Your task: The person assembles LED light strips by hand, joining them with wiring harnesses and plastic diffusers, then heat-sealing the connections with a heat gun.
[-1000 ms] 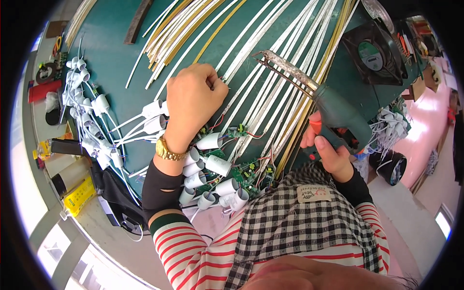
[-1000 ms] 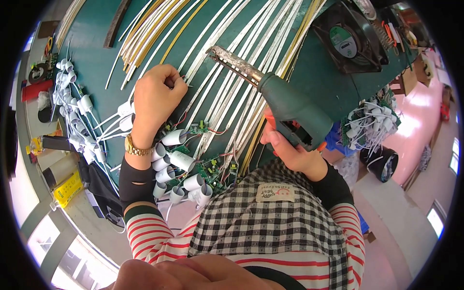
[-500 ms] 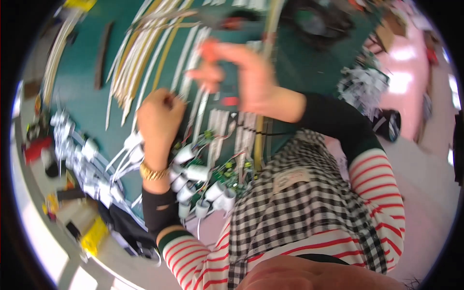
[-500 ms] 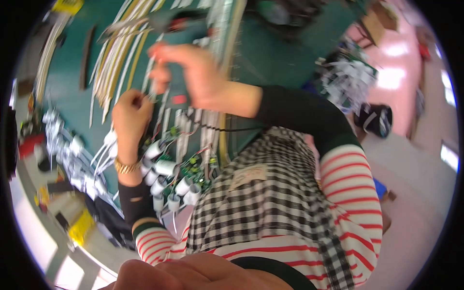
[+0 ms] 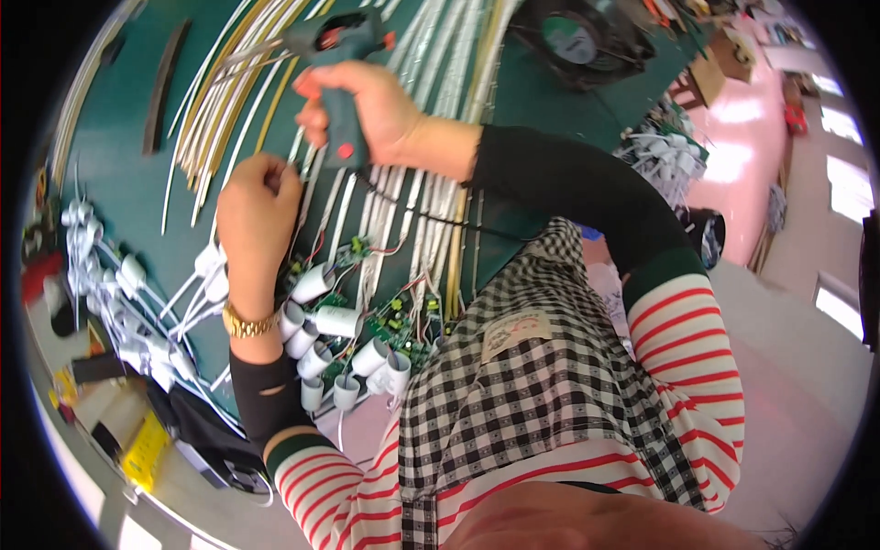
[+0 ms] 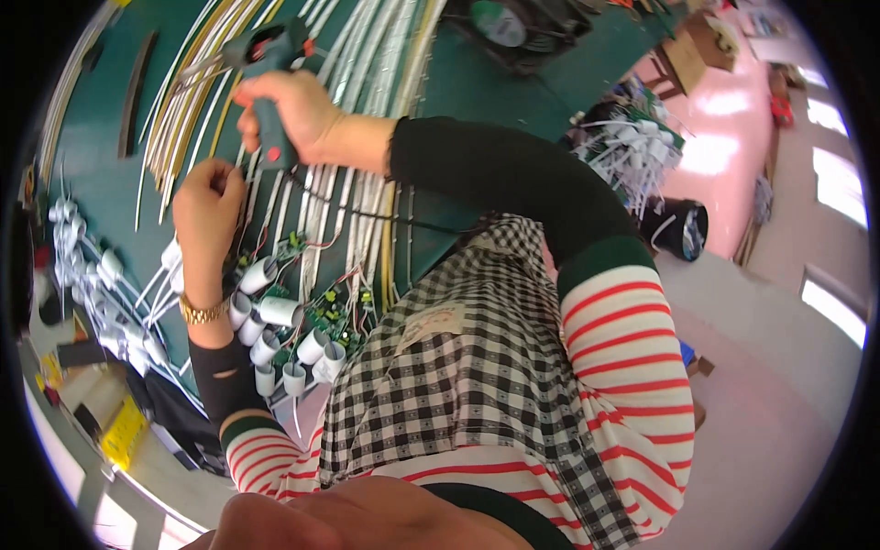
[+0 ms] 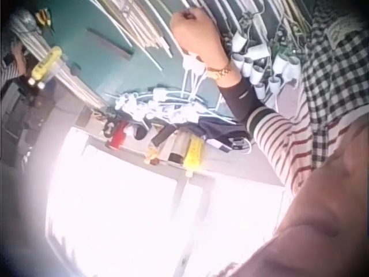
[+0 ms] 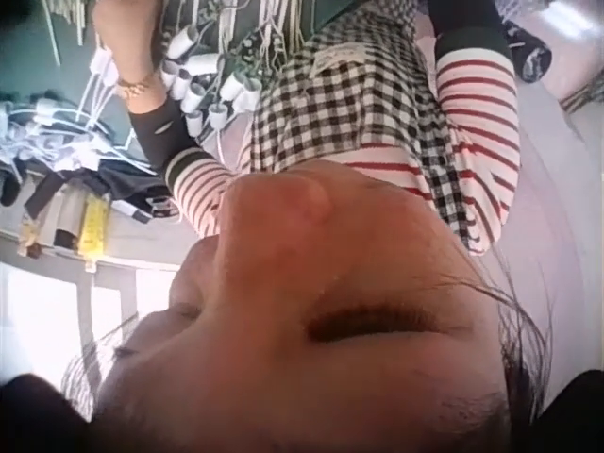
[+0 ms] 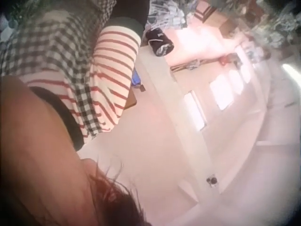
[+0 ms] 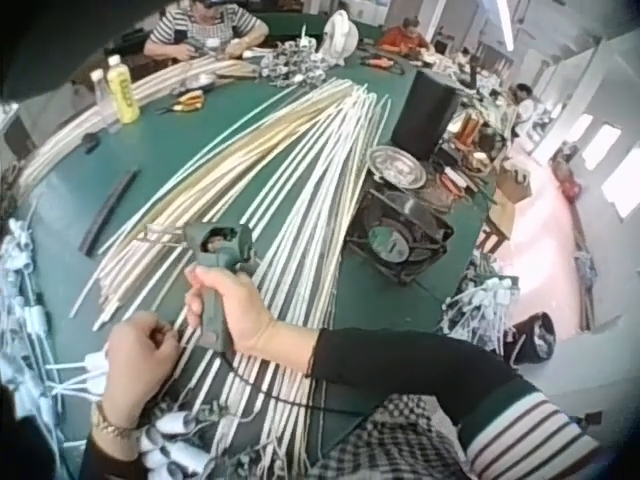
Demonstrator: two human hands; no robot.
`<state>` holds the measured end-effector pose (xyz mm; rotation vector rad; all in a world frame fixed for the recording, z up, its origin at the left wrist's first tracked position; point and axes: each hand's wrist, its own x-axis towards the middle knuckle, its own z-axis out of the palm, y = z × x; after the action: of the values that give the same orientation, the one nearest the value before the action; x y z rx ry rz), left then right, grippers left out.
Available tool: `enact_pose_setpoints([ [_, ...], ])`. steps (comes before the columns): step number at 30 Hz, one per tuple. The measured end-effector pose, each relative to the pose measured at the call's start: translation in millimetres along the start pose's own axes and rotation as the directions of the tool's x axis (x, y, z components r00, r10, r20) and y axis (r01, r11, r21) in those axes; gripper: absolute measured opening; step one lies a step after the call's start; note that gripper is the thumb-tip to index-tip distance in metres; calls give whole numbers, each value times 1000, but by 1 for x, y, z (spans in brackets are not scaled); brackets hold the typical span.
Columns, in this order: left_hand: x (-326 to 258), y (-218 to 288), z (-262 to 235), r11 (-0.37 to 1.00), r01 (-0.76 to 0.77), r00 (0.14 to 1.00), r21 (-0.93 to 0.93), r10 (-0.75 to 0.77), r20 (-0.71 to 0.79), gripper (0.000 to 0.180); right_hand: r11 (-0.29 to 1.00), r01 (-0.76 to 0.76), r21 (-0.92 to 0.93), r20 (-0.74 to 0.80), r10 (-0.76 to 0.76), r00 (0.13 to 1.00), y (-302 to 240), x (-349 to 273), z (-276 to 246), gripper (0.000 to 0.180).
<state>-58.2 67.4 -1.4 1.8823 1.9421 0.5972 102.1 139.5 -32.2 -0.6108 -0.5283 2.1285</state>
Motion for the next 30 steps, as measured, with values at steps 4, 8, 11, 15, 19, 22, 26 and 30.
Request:
enact_pose_setpoints([
  [4,-3,0,1,995,70,995,-78,-75,-63,13,989,53,-137,33,-48,998,3,-3,-3,31],
  [8,-6,0,1,986,74,997,-146,-79,-24,12,965,97,-245,45,-89,995,4,-6,1,31],
  [11,-6,5,1,996,53,998,-67,-52,22,12,954,113,-277,45,-105,994,3,-6,3,32],
  [15,-7,4,6,998,-25,1000,52,26,-15,8,946,121,-302,43,-113,993,3,-7,6,32],
  [19,-9,4,7,981,-118,992,154,122,-22,8,950,117,-288,45,-109,993,2,-7,5,32],
  [22,-8,6,4,991,-67,997,114,70,-25,8,948,133,-290,58,-121,991,1,-6,5,32],
  [26,-5,6,3,985,100,995,-143,-98,24,9,953,126,-274,38,-120,992,3,-5,5,31],
  [30,-4,5,12,981,-138,989,139,144,-33,8,950,122,-288,51,-112,992,2,-8,6,31],
])
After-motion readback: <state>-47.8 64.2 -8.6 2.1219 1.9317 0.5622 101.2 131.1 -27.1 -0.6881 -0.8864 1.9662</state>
